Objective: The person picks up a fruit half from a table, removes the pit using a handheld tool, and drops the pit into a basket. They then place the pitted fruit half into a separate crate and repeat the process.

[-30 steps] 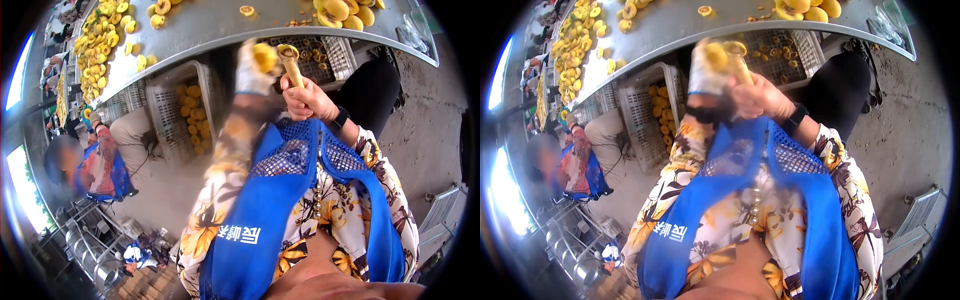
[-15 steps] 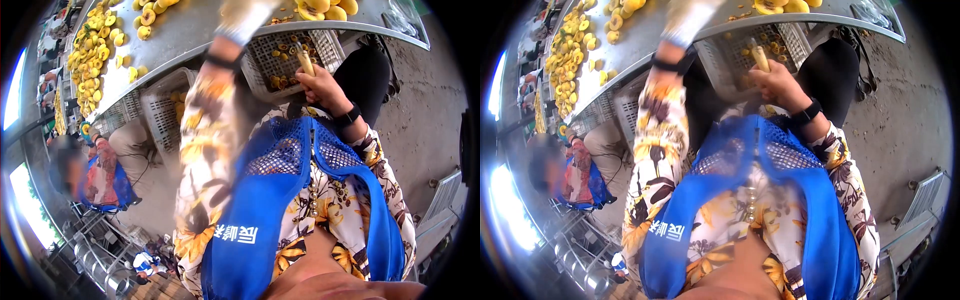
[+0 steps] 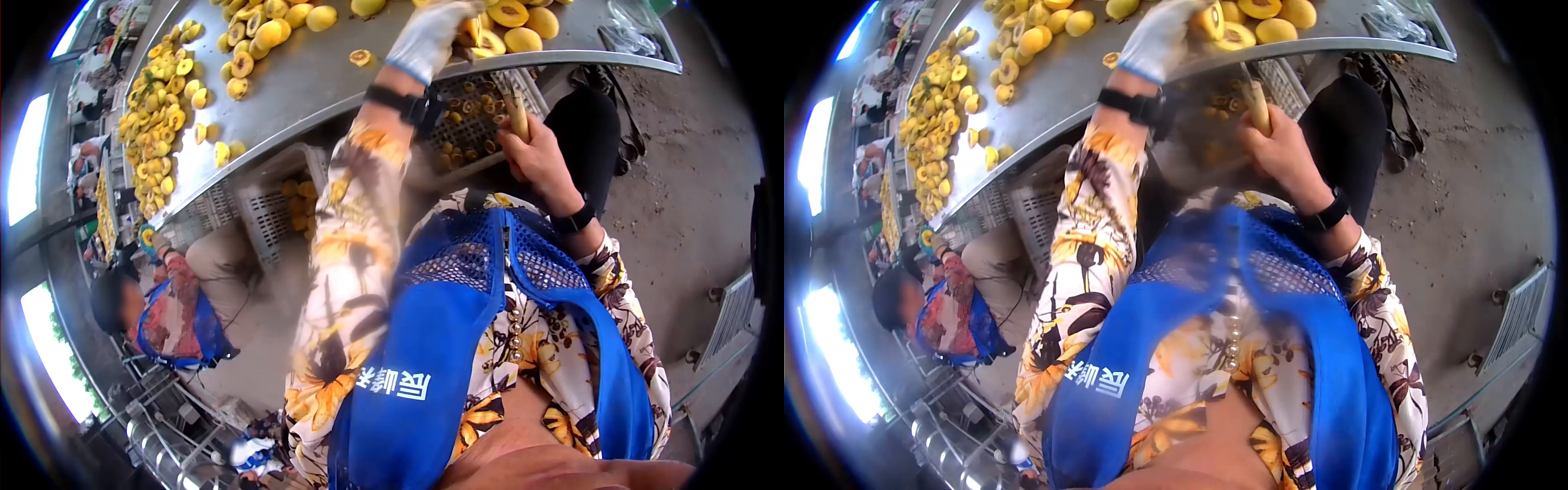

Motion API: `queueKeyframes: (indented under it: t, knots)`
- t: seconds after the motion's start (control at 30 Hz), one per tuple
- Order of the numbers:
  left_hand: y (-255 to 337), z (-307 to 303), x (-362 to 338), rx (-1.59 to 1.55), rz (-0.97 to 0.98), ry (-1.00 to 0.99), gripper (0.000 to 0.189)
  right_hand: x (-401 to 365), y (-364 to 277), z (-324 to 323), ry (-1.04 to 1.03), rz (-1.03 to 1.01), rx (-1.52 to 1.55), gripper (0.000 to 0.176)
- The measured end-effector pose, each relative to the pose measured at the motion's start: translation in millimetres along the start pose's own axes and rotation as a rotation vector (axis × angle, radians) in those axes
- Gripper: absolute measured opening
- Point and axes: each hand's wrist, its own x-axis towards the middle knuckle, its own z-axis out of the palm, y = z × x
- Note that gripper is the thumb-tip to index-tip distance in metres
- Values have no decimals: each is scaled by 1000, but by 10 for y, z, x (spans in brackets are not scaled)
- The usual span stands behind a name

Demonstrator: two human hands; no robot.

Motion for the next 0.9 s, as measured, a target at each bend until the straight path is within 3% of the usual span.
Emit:
queueKeyframes:
  t: [0.07, 0.13, 0.2, 0.23, 0.57, 0.77, 0.8, 0.9]
  knots:
    - [-184, -148, -392, -273, 170, -2, 26, 62, -14, 79, 87, -214, -275, 22]
    - [-155, -167, -745, -652, 30, 96, 40, 126, -48, 182, 150, -451, -458, 26]
    - [-90, -40, -1062, -518, 149, 331, 46, 152, -114, 286, 86, -435, -537, 24]
    - [-75, -96, -1133, -841, -100, 262, 47, 150, -129, 315, 56, -424, -578, 23]
    - [-347, 43, -1127, -827, -41, 281, 32, 34, -101, 391, -64, -399, -688, 18]
    - [-451, -97, -1174, -689, -142, 229, 29, -16, -98, 391, -181, -346, -690, 16]
    - [-566, -147, -1118, -418, 5, 180, 30, -27, -113, 394, -207, -324, -693, 16]
    - [-478, -295, -1136, -496, -107, -133, 32, -42, -49, 397, -267, -344, -669, 16]
